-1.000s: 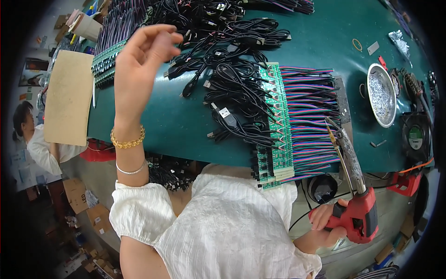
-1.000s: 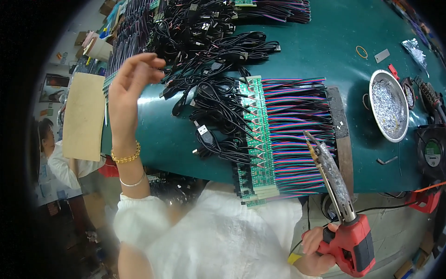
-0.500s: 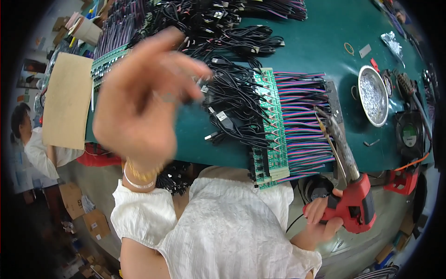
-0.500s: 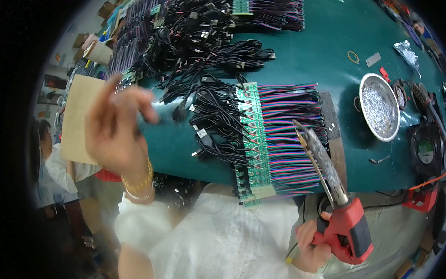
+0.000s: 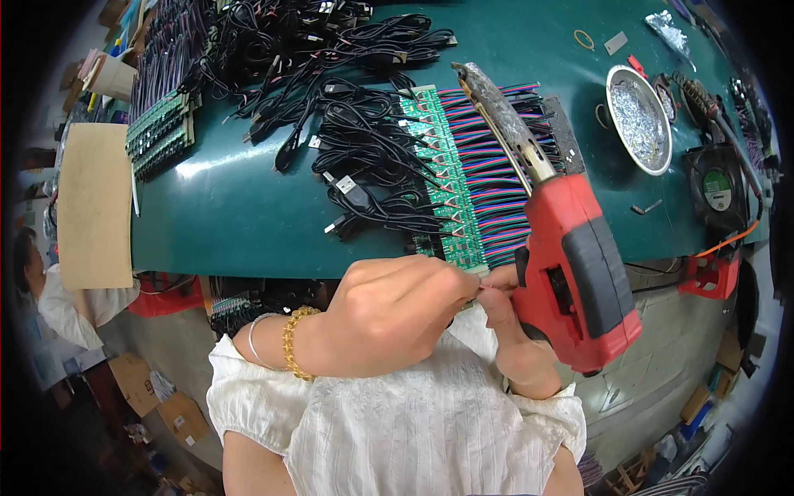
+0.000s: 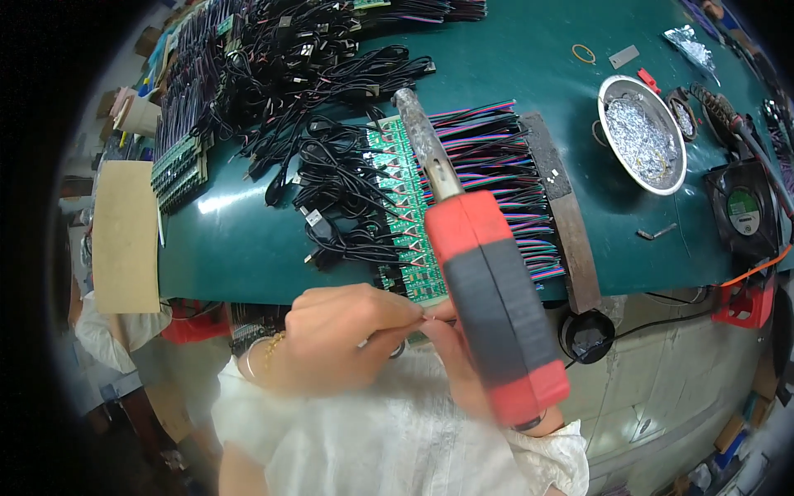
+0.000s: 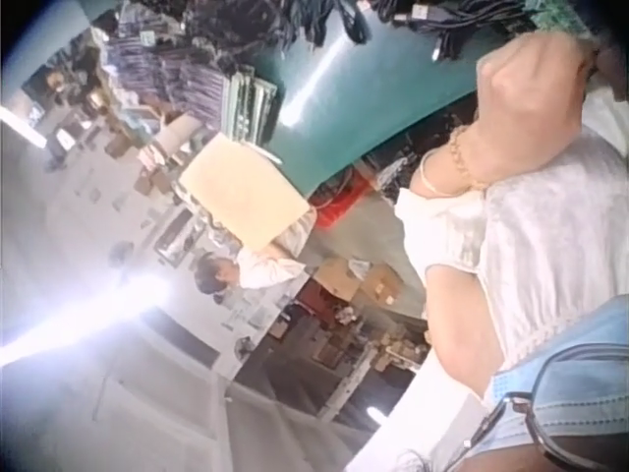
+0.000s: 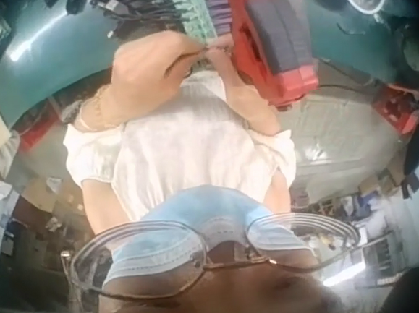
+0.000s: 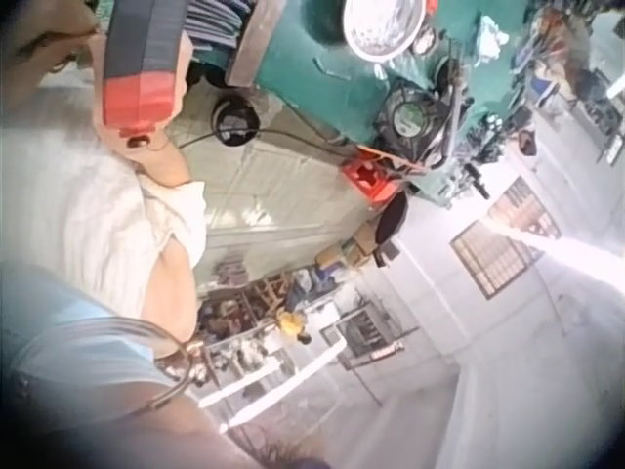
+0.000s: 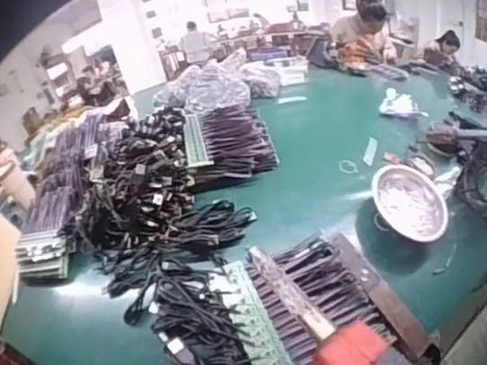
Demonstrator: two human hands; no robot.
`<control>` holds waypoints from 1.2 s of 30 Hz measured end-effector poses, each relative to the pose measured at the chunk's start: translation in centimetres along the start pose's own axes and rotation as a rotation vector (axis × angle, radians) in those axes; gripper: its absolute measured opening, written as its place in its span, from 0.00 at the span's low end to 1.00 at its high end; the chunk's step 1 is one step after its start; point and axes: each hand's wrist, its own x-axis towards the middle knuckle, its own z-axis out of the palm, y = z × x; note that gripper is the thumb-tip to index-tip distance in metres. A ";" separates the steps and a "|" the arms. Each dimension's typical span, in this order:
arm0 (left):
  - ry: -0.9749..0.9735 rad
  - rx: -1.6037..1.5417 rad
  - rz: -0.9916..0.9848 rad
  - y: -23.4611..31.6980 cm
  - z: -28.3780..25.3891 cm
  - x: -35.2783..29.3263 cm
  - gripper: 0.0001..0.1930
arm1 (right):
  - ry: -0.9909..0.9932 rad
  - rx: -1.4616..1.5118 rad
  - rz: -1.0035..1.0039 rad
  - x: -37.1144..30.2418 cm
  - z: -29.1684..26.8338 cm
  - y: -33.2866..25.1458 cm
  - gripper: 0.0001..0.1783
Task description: The person solders multiple wires from a wire bundle to a long circuit board strip using a soldering iron.
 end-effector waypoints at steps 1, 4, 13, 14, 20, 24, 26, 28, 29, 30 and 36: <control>-0.030 -0.030 0.007 -0.1 -0.1 -0.1 0.11 | -0.006 0.000 0.002 -0.2 -0.3 0.0 0.12; -0.081 -0.112 -0.027 -0.1 -0.2 -0.3 0.11 | -0.129 -0.328 0.081 -0.8 -1.2 0.0 0.12; -0.217 -0.214 -0.228 0.2 -2.0 -0.1 0.08 | -0.059 -0.309 0.011 -0.2 -0.6 -0.7 0.07; -0.220 -0.216 -0.230 0.3 -2.0 -0.1 0.08 | -0.063 -0.325 -0.026 -0.1 -0.5 -0.6 0.06; -0.166 -0.395 -0.466 0.6 -1.2 -0.3 0.09 | -0.062 -0.362 0.063 -0.3 -0.9 -0.8 0.08; -0.122 -0.222 -0.335 0.6 -0.5 -0.6 0.08 | -0.015 -0.382 0.089 -1.0 -1.0 -0.8 0.14; -0.033 -0.001 -0.240 0.7 -0.3 -0.3 0.10 | 0.091 -0.563 -0.122 -1.2 -1.4 0.7 0.13; 0.137 0.223 -0.138 0.0 -0.2 0.5 0.11 | 0.176 -1.017 -0.327 -0.7 -2.6 0.1 0.17; 0.130 0.284 -0.145 0.0 -0.5 1.1 0.10 | 0.119 -0.642 -0.411 -1.7 -4.8 2.0 0.23; 0.143 0.302 -0.149 -0.6 -0.1 0.8 0.09 | 0.085 -0.515 -0.353 -3.2 -6.9 4.0 0.26; 0.136 0.384 -0.055 -2.2 1.5 0.8 0.09 | 0.306 0.096 -0.301 -6.0 -4.3 3.5 0.39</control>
